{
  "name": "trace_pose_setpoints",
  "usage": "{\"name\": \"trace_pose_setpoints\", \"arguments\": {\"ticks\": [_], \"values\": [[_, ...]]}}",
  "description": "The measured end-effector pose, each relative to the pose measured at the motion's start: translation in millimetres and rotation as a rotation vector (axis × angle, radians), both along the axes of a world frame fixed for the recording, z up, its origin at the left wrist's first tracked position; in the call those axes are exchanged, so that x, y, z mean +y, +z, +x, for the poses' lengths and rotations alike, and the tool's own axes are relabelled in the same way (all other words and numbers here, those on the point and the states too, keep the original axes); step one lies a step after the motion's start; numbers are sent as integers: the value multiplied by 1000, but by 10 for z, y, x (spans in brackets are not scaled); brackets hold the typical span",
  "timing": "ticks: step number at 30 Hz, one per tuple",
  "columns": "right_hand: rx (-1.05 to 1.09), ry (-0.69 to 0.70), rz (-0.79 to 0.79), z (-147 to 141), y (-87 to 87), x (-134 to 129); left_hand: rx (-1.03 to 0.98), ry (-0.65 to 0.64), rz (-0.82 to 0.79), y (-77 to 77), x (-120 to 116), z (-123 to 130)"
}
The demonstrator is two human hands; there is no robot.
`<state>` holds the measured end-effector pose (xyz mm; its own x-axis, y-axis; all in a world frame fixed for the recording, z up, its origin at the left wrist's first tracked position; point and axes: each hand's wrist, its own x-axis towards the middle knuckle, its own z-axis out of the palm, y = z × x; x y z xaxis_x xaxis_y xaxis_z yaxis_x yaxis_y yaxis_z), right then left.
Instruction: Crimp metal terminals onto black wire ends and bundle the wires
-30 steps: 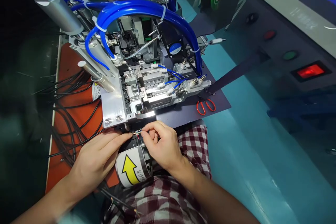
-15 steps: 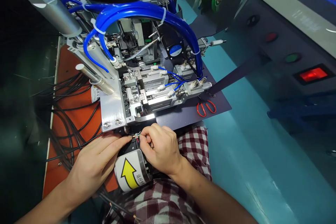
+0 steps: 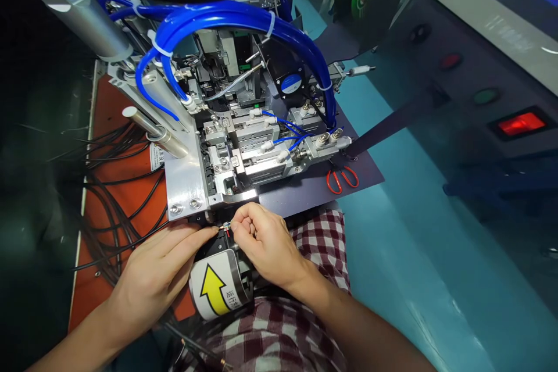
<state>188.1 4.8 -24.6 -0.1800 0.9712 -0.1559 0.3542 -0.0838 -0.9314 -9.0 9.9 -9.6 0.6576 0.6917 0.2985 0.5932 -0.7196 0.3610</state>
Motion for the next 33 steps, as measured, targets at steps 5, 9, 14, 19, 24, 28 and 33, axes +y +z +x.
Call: {"name": "trace_pose_setpoints", "arguments": {"ticks": [5,9,14,19,24,28,33], "values": [[-24,18,25,-11,46,7,6,4,6,13,-7,-2],[-10,6,13,-9,33,16,7,4,10,13,-6,2],[-1,7,-5,-7,29,14,3,4,23,24,11,21],[-6,11,5,-16,51,24,4,10,35,28,10,16],[-2,-16,8,-7,26,34,11,11,39,11,7,4],[-9,-17,-9,5,-2,22,10,11,24,7,9,9],[58,-58,-78,-21,-64,9,1,5,22,18,11,14]]}}
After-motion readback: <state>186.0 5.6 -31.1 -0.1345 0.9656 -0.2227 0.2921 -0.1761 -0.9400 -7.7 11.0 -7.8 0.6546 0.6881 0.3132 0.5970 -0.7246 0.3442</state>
